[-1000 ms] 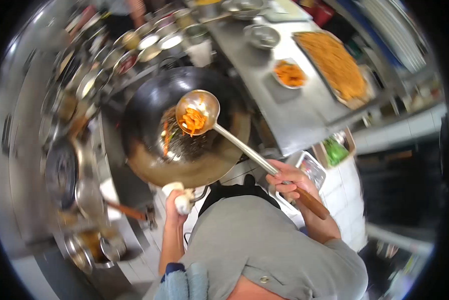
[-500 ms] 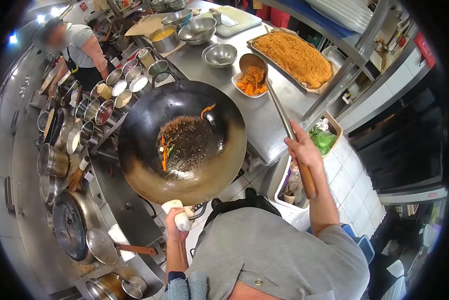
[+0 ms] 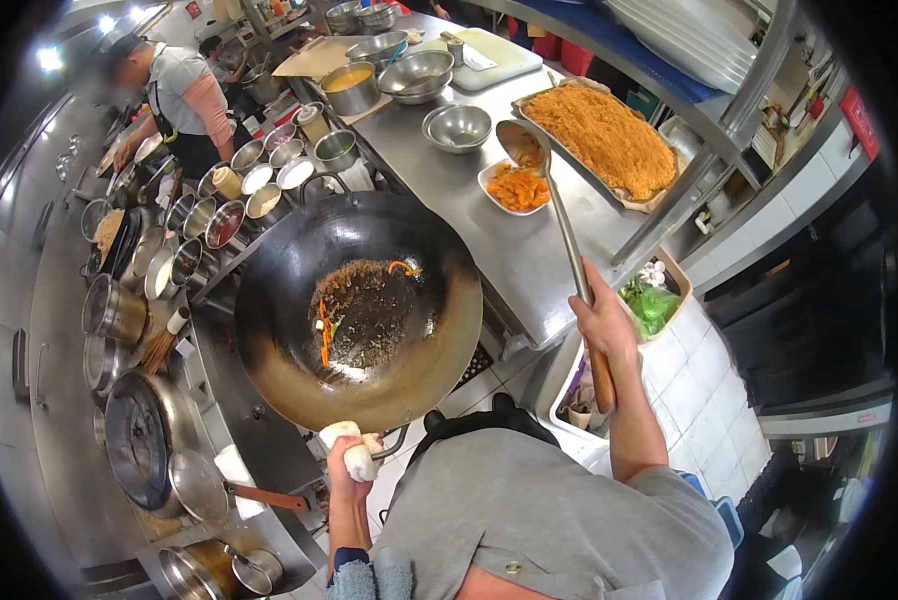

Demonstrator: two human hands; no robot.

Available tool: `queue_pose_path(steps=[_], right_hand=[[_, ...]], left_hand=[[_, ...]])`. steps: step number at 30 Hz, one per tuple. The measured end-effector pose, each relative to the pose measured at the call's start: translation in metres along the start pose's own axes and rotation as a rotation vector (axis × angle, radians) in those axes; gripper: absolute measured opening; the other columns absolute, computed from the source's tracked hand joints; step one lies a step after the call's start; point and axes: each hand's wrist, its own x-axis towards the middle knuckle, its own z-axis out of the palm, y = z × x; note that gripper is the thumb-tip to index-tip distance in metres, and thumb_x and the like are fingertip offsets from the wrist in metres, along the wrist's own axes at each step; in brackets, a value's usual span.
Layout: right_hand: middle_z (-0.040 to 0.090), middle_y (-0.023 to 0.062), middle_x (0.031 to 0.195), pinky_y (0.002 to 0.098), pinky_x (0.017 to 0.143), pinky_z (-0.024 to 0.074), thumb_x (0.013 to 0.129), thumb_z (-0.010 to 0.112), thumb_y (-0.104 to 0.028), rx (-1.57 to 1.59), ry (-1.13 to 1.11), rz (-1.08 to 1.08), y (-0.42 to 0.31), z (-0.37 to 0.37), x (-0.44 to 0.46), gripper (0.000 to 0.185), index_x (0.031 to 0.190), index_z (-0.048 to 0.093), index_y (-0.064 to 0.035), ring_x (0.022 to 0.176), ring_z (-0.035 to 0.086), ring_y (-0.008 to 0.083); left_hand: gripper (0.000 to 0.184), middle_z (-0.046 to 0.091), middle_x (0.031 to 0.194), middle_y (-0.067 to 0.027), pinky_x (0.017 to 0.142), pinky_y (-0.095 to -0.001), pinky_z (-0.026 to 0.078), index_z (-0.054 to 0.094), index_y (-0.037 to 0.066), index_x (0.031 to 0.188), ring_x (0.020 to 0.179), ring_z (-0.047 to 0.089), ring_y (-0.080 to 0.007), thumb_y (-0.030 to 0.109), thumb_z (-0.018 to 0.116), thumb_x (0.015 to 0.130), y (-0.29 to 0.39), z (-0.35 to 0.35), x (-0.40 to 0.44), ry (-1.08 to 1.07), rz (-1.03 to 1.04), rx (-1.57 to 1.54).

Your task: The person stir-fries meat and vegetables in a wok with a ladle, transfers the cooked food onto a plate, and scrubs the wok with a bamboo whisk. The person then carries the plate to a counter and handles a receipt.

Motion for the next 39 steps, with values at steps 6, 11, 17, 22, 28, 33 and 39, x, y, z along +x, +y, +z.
queue_pose_path(steps=[6, 11, 17, 22, 28, 33, 39], right_hand=[[0.051, 0.0055, 0.069, 0.0271, 0.035, 0.0365, 0.088, 0.054, -0.007, 0.44, -0.033, 0.114, 0.007, 0.006, -0.003, 0.063, 0.146, 0.028, -0.0057, 0.043, 0.044, 0.0108], [0.05, 0.0068, 0.081, 0.0202, 0.03, 0.0288, 0.089, 0.052, -0.005, 1.162, -0.033, 0.192, 0.031, 0.003, 0.002, 0.065, 0.147, 0.023, -0.0091, 0.043, 0.037, 0.0058], [0.038, 0.0028, 0.073, 0.0158, 0.024, 0.0219, 0.089, 0.052, -0.006, 1.267, -0.492, 0.296, -0.017, 0.001, -0.04, 0.061, 0.144, 0.025, -0.001, 0.034, 0.028, 0.0028], [0.044, -0.0005, 0.068, 0.0204, 0.031, 0.0325, 0.089, 0.052, -0.008, 0.564, -0.808, 0.288, -0.065, 0.084, -0.035, 0.063, 0.146, 0.026, -0.0034, 0.042, 0.035, 0.0045], [0.041, -0.0011, 0.067, 0.0233, 0.033, 0.0362, 0.092, 0.05, -0.008, 0.359, -1.176, 0.227, -0.084, 0.158, -0.029, 0.064, 0.149, 0.021, -0.0087, 0.047, 0.039, 0.006], [0.043, 0.0008, 0.074, 0.0207, 0.031, 0.0326, 0.091, 0.05, -0.006, 0.594, -1.385, 0.619, -0.085, 0.153, -0.047, 0.06, 0.146, 0.026, -0.0092, 0.045, 0.037, 0.0038], [0.039, -0.0051, 0.07, 0.0152, 0.032, 0.0165, 0.086, 0.049, 0.0, 0.828, -1.411, 0.913, -0.063, 0.155, -0.053, 0.045, 0.129, 0.042, -0.0141, 0.045, 0.03, -0.0018]], left_hand=[[0.031, 0.063, 0.085, -0.0185, 0.056, -0.0347, 0.053, 0.051, -0.001, 0.103, 0.069, 0.063, -0.0271, 0.013, 0.053, 0.075, -0.004, -0.008, -0.007, -0.009, -0.016, -0.023], [0.03, 0.064, 0.088, -0.0166, 0.065, -0.0356, 0.055, 0.054, 0.0, 0.103, 0.075, 0.065, -0.028, 0.013, 0.053, 0.075, -0.013, -0.01, -0.01, 0.037, 0.033, -0.064], [0.026, 0.064, 0.085, -0.0137, 0.067, -0.0331, 0.055, 0.055, -0.002, 0.098, 0.074, 0.066, -0.0226, 0.014, 0.056, 0.077, -0.016, -0.015, -0.019, 0.071, 0.034, -0.05], [0.027, 0.064, 0.089, -0.0144, 0.065, -0.0332, 0.055, 0.054, -0.004, 0.101, 0.072, 0.066, -0.0223, 0.009, 0.053, 0.078, -0.02, -0.012, -0.025, 0.15, 0.066, -0.021], [0.019, 0.062, 0.083, -0.0101, 0.06, -0.0309, 0.054, 0.054, 0.001, 0.098, 0.069, 0.064, -0.0183, 0.009, 0.052, 0.081, -0.014, -0.017, -0.006, 0.216, 0.107, -0.013], [0.008, 0.062, 0.075, -0.0053, 0.05, -0.0296, 0.05, 0.053, 0.009, 0.088, 0.059, 0.06, -0.0149, 0.016, 0.05, 0.088, -0.012, -0.032, 0.034, 0.144, 0.079, -0.08], [0.012, 0.061, 0.073, -0.003, 0.054, -0.03, 0.049, 0.055, 0.012, 0.088, 0.061, 0.06, -0.0152, 0.024, 0.057, 0.09, -0.039, -0.05, 0.052, 0.198, 0.077, -0.234]])
